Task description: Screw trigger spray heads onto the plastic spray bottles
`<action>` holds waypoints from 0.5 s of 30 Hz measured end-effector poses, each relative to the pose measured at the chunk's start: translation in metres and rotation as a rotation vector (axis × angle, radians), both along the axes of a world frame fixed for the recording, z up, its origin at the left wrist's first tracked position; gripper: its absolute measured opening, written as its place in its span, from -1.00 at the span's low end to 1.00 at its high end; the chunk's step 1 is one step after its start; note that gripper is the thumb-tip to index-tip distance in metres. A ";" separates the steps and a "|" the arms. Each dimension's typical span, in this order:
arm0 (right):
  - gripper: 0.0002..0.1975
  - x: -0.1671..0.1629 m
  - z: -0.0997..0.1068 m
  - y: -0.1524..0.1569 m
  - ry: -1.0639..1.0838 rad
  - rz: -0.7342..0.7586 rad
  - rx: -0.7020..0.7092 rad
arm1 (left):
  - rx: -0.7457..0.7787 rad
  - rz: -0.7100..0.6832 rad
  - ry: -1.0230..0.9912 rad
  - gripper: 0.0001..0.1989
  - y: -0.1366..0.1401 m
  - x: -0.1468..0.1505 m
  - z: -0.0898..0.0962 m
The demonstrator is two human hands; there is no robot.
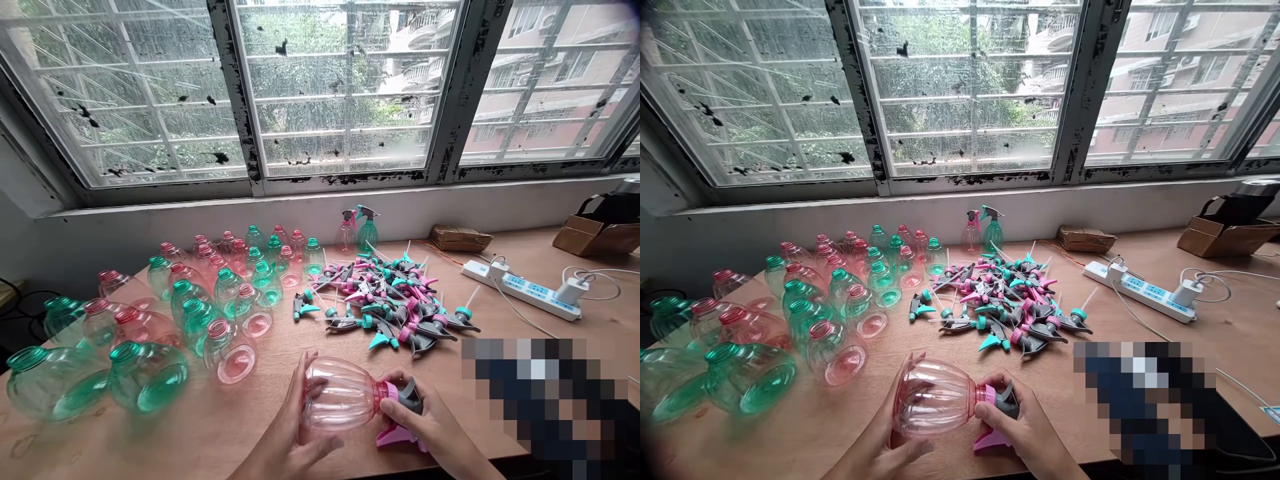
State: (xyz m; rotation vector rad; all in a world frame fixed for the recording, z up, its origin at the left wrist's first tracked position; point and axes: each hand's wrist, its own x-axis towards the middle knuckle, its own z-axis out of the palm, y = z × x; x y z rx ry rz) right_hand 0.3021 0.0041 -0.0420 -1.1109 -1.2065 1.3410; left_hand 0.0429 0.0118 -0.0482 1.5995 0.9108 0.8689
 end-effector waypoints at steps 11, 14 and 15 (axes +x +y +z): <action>-0.64 -0.001 -0.001 0.000 0.006 -0.014 -0.012 | 0.024 0.019 0.060 0.09 -0.002 -0.001 0.002; -0.64 -0.001 -0.003 0.000 -0.001 -0.014 -0.008 | 0.011 0.020 0.043 0.07 -0.001 -0.001 0.001; -0.63 -0.001 -0.004 0.000 -0.001 -0.016 -0.011 | 0.006 0.023 0.039 0.05 -0.001 -0.002 0.001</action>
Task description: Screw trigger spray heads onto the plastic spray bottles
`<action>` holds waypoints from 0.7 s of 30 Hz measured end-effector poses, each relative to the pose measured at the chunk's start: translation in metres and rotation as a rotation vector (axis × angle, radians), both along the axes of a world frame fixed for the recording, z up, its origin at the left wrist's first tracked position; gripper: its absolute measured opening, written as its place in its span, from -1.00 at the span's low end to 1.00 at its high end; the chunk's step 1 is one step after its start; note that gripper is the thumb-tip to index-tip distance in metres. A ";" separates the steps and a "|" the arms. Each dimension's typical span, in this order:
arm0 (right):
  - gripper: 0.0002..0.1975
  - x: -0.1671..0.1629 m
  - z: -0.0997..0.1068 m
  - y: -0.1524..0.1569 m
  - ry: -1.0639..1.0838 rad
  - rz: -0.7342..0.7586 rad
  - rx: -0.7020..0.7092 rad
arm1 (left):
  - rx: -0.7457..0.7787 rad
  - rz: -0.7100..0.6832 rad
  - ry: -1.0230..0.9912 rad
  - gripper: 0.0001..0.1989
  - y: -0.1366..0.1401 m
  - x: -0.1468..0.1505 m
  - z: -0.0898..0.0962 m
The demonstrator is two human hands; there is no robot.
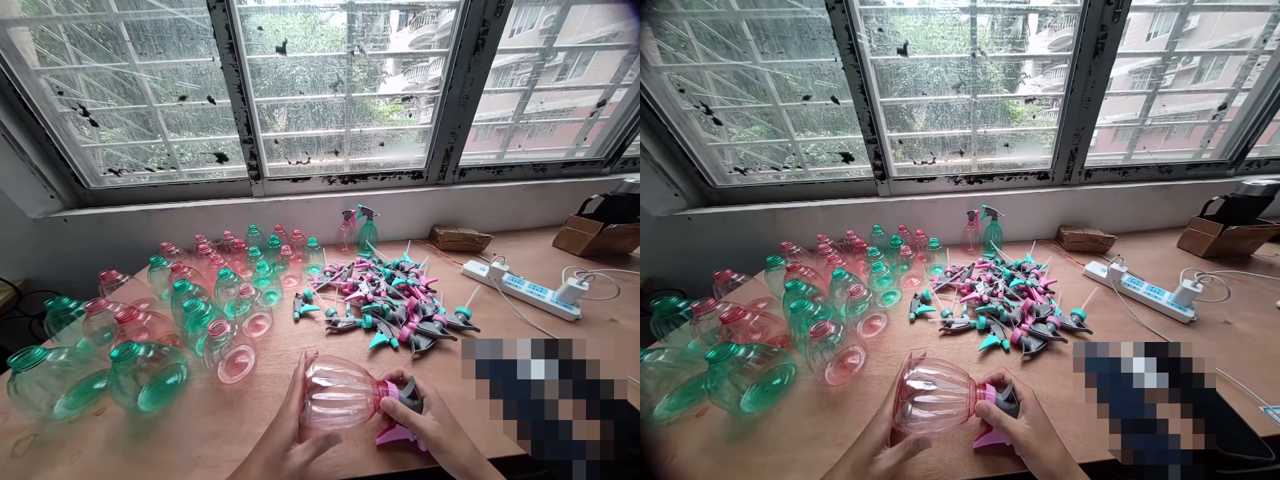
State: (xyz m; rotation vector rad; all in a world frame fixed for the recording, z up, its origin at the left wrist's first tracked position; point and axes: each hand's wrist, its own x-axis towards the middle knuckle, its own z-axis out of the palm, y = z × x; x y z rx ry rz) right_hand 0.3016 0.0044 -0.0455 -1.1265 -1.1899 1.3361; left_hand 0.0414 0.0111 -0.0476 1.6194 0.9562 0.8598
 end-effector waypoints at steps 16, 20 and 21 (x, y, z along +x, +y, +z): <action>-0.65 0.000 0.001 -0.001 0.038 -0.017 -0.011 | -0.033 -0.033 -0.069 0.09 -0.002 0.000 -0.001; -0.62 0.000 -0.004 0.000 0.062 -0.032 -0.025 | -0.019 -0.014 -0.028 0.04 0.001 -0.001 -0.005; -0.62 0.000 -0.005 0.000 0.063 -0.032 -0.022 | -0.006 -0.011 -0.015 0.03 0.001 0.000 -0.004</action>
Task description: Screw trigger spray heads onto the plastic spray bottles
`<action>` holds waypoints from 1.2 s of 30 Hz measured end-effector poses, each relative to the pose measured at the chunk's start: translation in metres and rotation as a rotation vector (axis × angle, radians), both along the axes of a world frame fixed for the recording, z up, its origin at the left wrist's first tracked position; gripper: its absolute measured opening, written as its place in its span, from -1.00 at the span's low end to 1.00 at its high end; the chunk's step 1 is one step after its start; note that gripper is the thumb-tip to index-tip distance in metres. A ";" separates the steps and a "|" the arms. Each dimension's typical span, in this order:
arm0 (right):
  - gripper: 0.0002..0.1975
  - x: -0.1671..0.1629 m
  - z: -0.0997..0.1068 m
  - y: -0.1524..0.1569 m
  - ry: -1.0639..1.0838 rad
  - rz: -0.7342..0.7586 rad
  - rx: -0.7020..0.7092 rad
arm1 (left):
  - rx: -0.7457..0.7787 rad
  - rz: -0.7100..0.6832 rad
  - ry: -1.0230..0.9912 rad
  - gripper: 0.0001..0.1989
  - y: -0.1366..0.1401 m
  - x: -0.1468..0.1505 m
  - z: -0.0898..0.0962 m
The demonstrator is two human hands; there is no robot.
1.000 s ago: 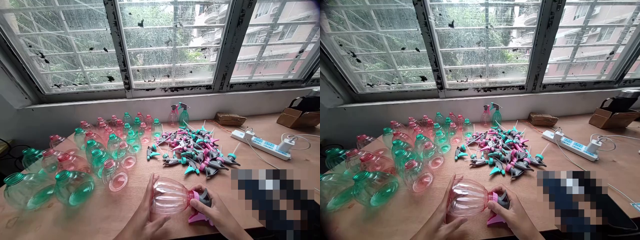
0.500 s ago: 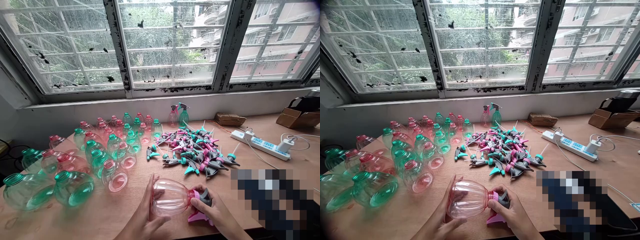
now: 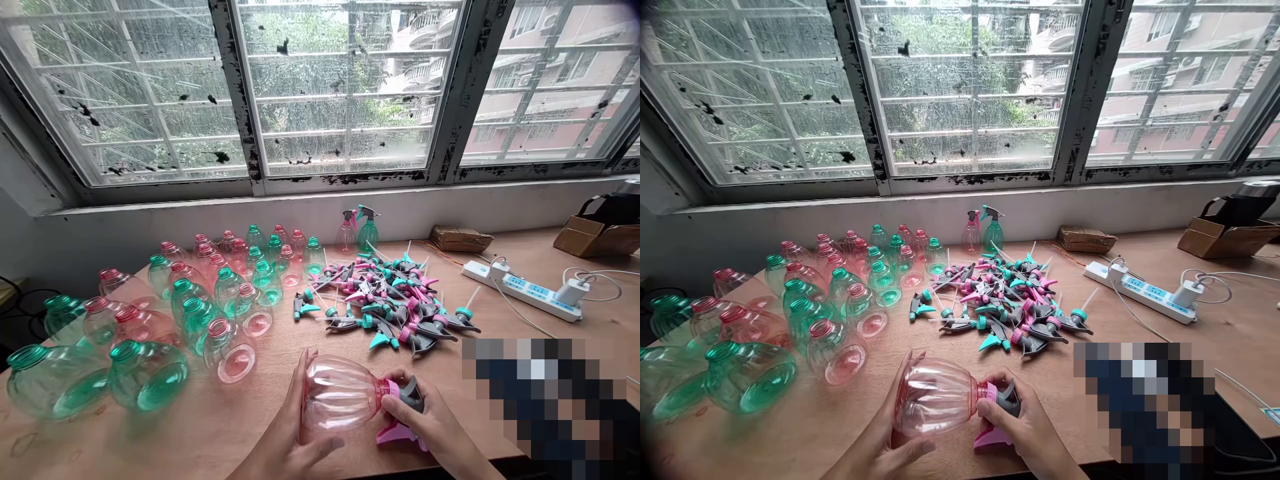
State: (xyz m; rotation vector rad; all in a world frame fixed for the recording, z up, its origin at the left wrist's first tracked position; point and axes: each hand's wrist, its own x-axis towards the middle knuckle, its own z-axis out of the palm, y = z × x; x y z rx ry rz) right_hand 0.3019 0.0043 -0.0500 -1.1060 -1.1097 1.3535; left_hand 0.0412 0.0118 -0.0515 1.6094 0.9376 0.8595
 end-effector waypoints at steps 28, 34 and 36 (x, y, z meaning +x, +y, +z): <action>-0.63 0.000 0.007 -0.001 -0.045 0.029 0.009 | -0.017 -0.016 -0.046 0.04 -0.001 0.001 0.005; -0.65 0.001 0.003 0.000 -0.022 0.039 0.020 | 0.021 0.010 0.017 0.00 0.000 0.002 0.006; -0.66 0.001 0.002 0.000 0.006 0.050 0.015 | 0.031 0.008 0.021 0.00 -0.001 0.003 0.009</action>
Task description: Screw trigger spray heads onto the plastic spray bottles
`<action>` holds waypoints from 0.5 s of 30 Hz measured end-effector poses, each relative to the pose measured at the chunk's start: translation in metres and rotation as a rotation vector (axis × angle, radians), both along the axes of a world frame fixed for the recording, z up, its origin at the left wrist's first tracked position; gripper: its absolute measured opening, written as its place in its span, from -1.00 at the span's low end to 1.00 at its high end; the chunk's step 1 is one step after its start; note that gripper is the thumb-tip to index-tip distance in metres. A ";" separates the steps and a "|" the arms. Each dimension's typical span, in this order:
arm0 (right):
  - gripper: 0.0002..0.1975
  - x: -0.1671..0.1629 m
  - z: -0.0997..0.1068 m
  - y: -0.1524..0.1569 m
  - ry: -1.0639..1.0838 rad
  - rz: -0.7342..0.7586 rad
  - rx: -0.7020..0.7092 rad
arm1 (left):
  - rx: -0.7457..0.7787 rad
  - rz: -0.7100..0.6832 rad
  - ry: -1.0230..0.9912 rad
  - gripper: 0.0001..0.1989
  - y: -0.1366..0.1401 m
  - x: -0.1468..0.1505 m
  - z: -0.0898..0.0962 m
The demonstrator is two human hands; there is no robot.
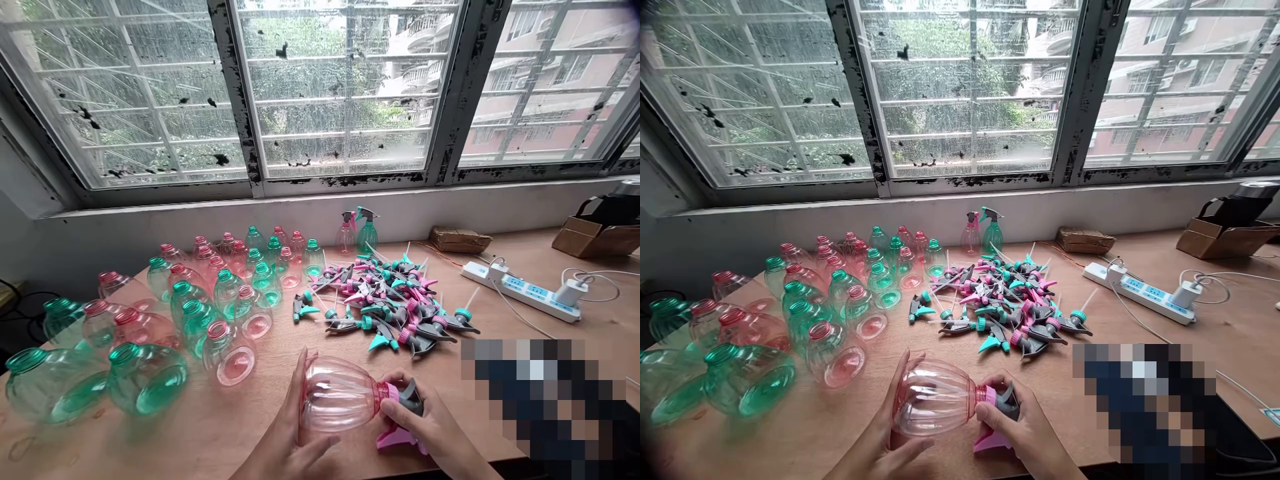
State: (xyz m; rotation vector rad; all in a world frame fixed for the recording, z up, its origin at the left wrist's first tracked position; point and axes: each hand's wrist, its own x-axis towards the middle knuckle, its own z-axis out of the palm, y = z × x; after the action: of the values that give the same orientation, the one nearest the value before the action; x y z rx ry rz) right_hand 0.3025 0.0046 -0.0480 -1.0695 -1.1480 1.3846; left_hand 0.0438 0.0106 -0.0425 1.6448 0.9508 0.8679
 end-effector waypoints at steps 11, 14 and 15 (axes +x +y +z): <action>-0.66 0.000 0.001 0.000 0.014 0.004 -0.002 | -0.060 -0.023 -0.047 0.03 0.000 -0.001 0.002; -0.66 0.000 0.000 0.000 -0.019 -0.011 0.015 | -0.051 -0.004 -0.005 0.01 -0.002 -0.001 0.003; -0.66 0.001 0.000 0.000 -0.026 -0.012 0.018 | -0.040 0.002 0.013 0.00 -0.003 0.000 0.004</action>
State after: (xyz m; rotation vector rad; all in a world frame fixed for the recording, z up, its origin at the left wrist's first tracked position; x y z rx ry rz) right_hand 0.3031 0.0050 -0.0484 -1.0829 -1.1693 1.3516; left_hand 0.0435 0.0080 -0.0381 1.6169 0.9732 0.8354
